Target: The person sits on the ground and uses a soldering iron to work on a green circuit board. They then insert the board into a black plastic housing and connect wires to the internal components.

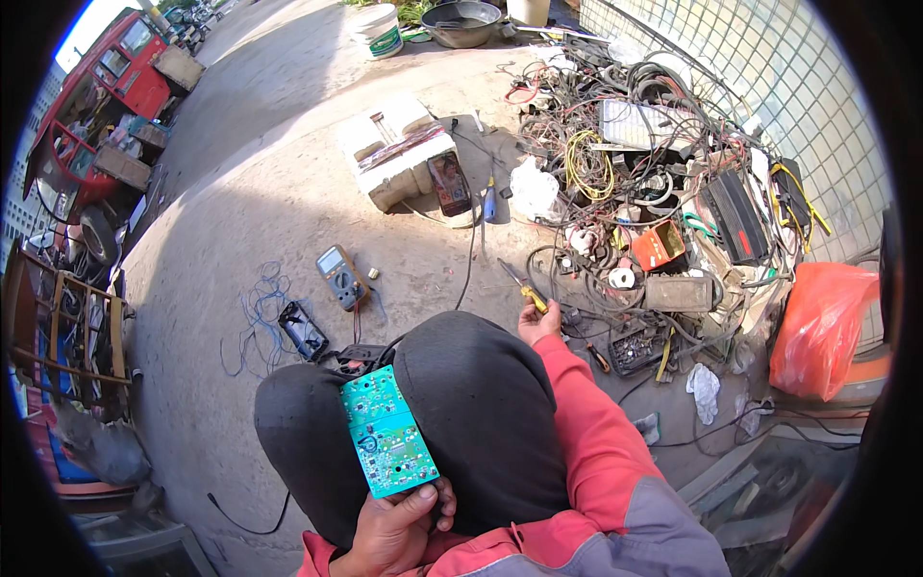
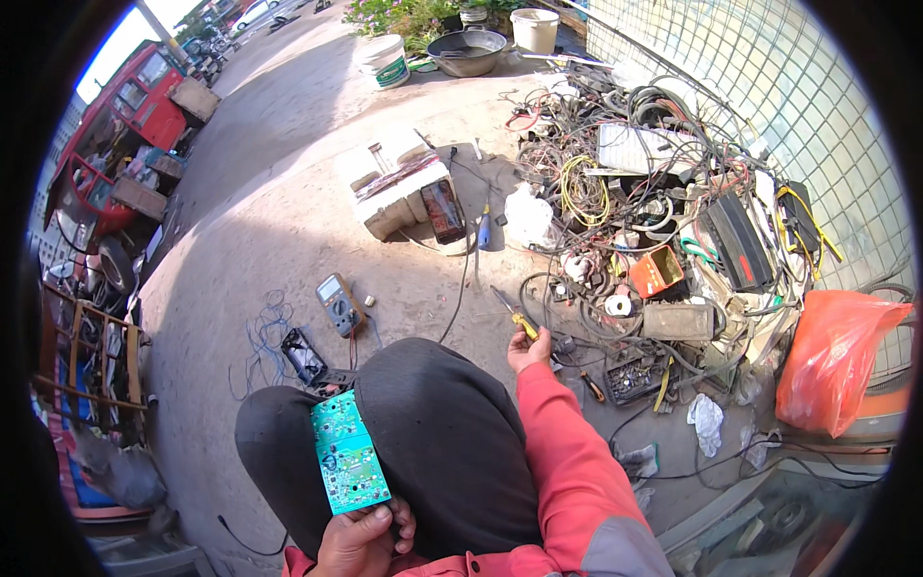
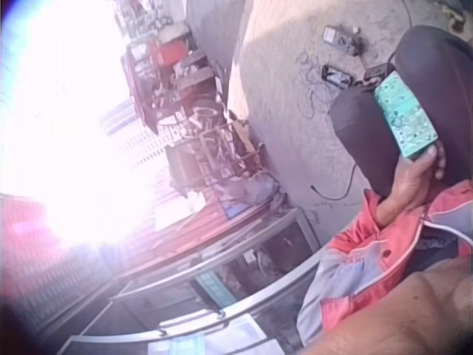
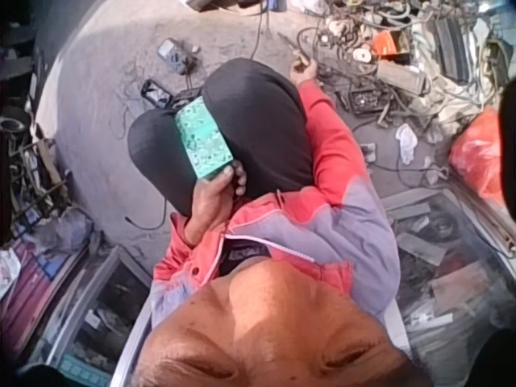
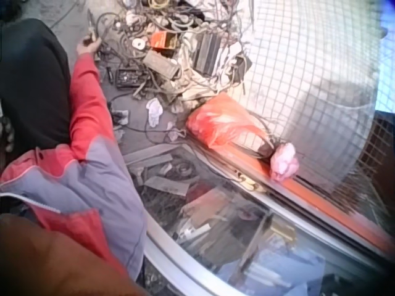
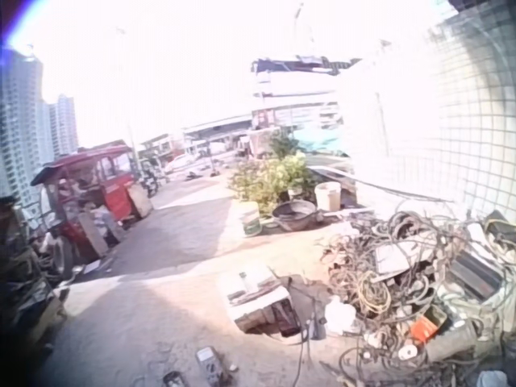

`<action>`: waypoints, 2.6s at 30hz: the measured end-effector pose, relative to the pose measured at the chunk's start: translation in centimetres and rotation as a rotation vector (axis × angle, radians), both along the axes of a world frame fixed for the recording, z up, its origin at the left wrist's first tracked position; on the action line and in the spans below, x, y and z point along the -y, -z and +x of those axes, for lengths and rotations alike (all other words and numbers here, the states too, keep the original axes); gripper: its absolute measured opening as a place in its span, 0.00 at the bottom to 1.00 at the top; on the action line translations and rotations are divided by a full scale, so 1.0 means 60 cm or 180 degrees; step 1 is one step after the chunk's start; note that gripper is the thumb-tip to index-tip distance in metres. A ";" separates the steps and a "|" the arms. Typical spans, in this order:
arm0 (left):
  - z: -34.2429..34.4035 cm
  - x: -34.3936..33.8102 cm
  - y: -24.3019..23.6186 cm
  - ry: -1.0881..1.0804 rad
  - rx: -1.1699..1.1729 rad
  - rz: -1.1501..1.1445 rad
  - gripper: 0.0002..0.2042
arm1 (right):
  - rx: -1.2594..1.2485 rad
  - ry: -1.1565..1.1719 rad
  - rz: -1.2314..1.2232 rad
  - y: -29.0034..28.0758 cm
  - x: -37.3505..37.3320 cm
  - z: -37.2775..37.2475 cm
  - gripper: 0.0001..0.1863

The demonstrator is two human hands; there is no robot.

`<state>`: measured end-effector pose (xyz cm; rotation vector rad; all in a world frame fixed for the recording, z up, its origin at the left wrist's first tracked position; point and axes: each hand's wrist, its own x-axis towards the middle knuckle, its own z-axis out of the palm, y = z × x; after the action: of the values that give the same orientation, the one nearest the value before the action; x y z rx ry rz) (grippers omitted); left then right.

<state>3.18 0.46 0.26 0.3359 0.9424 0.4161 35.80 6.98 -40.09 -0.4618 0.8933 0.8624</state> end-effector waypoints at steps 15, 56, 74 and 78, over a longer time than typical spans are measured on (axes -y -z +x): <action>0.001 0.008 -0.008 0.0166 0.0076 0.0426 0.09 | -0.0396 -0.0269 0.0265 -0.037 0.033 -0.002 0.29; -0.019 0.013 0.008 0.0359 0.0561 0.0590 0.06 | 0.5239 0.2400 -0.4008 -0.789 0.767 0.258 0.10; 0.003 0.027 0.007 0.0109 0.0182 0.0906 0.06 | 0.2834 0.1656 -0.3618 -0.853 1.265 0.519 0.12; 0.007 0.020 0.003 0.0264 0.0376 0.0728 0.05 | 0.2807 0.1228 -0.3647 -0.900 1.422 0.550 0.16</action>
<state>3.60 -0.73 0.08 0.5510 0.7641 0.4636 68.82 -78.35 13.88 -1.4590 0.5207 -0.3267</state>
